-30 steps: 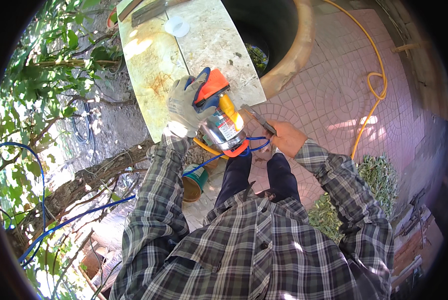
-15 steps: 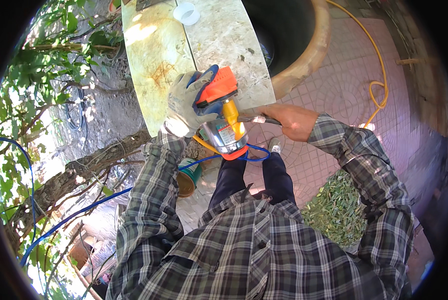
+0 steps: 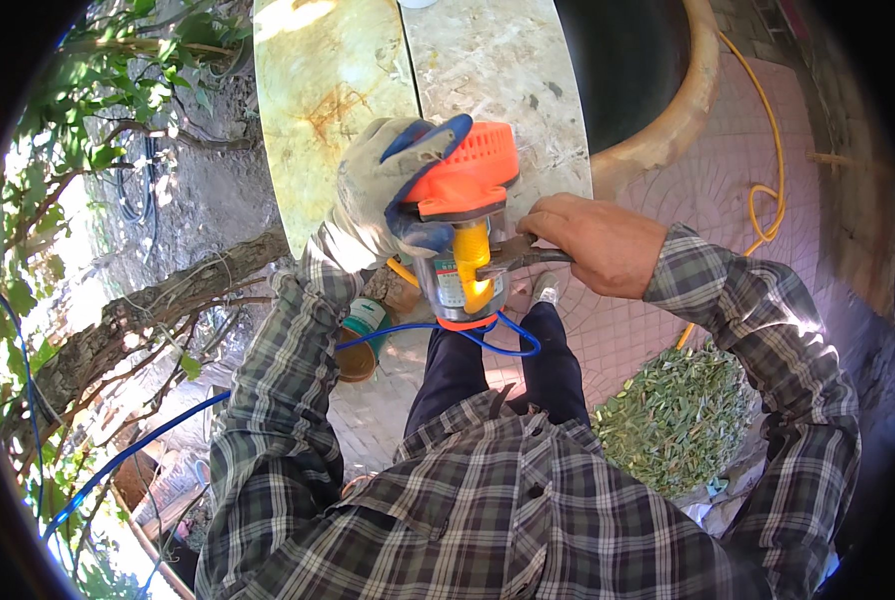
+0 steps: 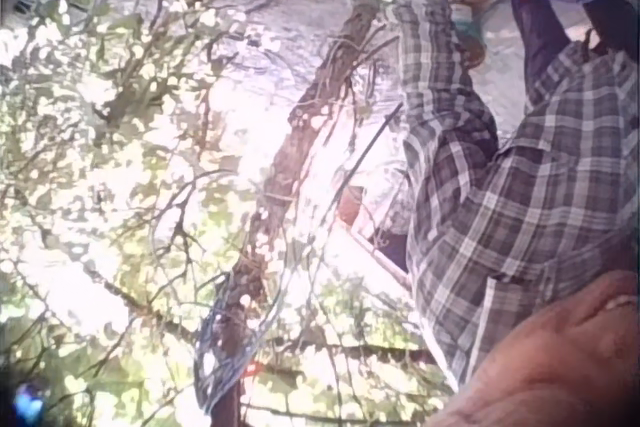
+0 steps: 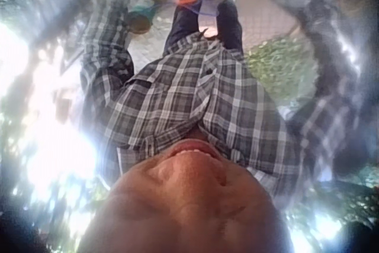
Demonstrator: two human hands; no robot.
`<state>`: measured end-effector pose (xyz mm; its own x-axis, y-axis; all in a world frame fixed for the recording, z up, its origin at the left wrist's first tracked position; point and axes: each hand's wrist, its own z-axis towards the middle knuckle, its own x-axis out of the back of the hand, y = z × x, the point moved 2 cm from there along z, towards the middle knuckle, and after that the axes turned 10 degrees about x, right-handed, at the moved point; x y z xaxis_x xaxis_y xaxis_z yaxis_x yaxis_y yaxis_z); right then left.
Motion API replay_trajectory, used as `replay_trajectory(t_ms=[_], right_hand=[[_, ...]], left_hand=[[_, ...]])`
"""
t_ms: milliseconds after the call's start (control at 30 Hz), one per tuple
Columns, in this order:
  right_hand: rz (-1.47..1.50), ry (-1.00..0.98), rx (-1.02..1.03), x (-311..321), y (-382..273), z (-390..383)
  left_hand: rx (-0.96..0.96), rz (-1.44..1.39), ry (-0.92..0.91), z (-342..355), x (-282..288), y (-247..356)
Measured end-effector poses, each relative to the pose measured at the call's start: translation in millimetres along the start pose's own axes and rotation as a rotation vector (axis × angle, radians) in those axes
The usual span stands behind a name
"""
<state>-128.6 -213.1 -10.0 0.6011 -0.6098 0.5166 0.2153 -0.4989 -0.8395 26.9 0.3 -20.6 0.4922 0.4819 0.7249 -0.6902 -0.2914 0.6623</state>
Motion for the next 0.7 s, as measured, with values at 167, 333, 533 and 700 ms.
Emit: replay_trajectory(t_ms=[167,333,533,700], right_hand=[[-0.065,-0.070,-0.071,1.9,-5.8,1.2],[-0.026,-0.078,-0.135,-1.7,-4.4,1.3],[0.027,-0.071,-0.202,-5.0,-6.5,-0.8],[-0.048,-0.026,-0.242,-7.5,-3.9,-9.5]], left_hand=[[-0.004,0.036,-0.027,2.6,-4.7,0.5],[-0.028,0.078,-0.064,3.2,-4.4,0.8],[-0.089,0.152,-0.087,8.3,-3.2,4.0],[-0.111,0.282,-0.195,18.6,-4.3,13.5]])
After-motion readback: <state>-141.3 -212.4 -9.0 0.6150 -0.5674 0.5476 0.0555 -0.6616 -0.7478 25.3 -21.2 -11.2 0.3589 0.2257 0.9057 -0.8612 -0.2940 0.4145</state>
